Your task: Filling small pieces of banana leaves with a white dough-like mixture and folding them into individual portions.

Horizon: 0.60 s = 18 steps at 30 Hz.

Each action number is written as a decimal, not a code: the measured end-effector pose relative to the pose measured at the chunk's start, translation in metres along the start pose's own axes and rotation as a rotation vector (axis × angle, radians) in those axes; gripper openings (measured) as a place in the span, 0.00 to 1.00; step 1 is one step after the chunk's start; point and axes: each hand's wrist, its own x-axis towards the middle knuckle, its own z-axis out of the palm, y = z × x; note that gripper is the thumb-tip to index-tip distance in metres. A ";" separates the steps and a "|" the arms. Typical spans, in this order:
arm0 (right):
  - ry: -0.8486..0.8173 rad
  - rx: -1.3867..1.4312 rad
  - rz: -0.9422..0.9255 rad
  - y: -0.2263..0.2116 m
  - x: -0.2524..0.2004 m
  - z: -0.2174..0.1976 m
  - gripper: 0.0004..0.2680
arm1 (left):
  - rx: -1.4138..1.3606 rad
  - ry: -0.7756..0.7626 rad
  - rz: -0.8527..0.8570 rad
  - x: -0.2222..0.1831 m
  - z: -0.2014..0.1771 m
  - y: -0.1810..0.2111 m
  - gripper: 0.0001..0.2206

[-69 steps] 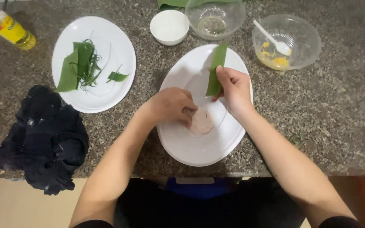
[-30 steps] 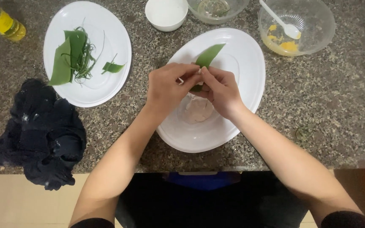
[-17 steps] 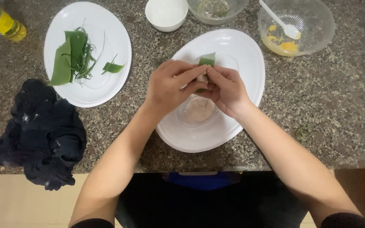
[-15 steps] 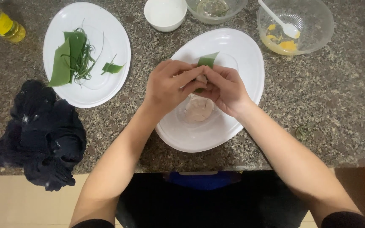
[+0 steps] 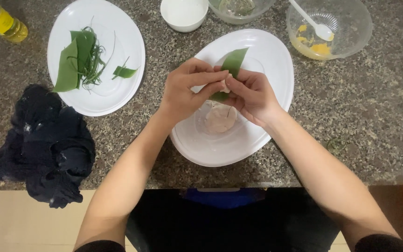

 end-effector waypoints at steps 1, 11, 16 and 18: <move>0.017 0.005 -0.013 -0.001 0.000 0.000 0.10 | -0.093 -0.015 -0.076 0.002 0.000 0.002 0.08; -0.002 -0.168 -0.071 -0.005 -0.003 0.007 0.07 | -0.523 -0.153 -0.486 -0.003 0.005 0.003 0.12; -0.009 -0.347 -0.094 0.003 -0.003 -0.004 0.06 | -0.668 -0.124 -0.560 -0.003 0.006 0.002 0.11; -0.014 -0.371 -0.105 -0.006 -0.003 0.004 0.06 | -0.634 -0.131 -0.556 -0.004 0.006 -0.001 0.11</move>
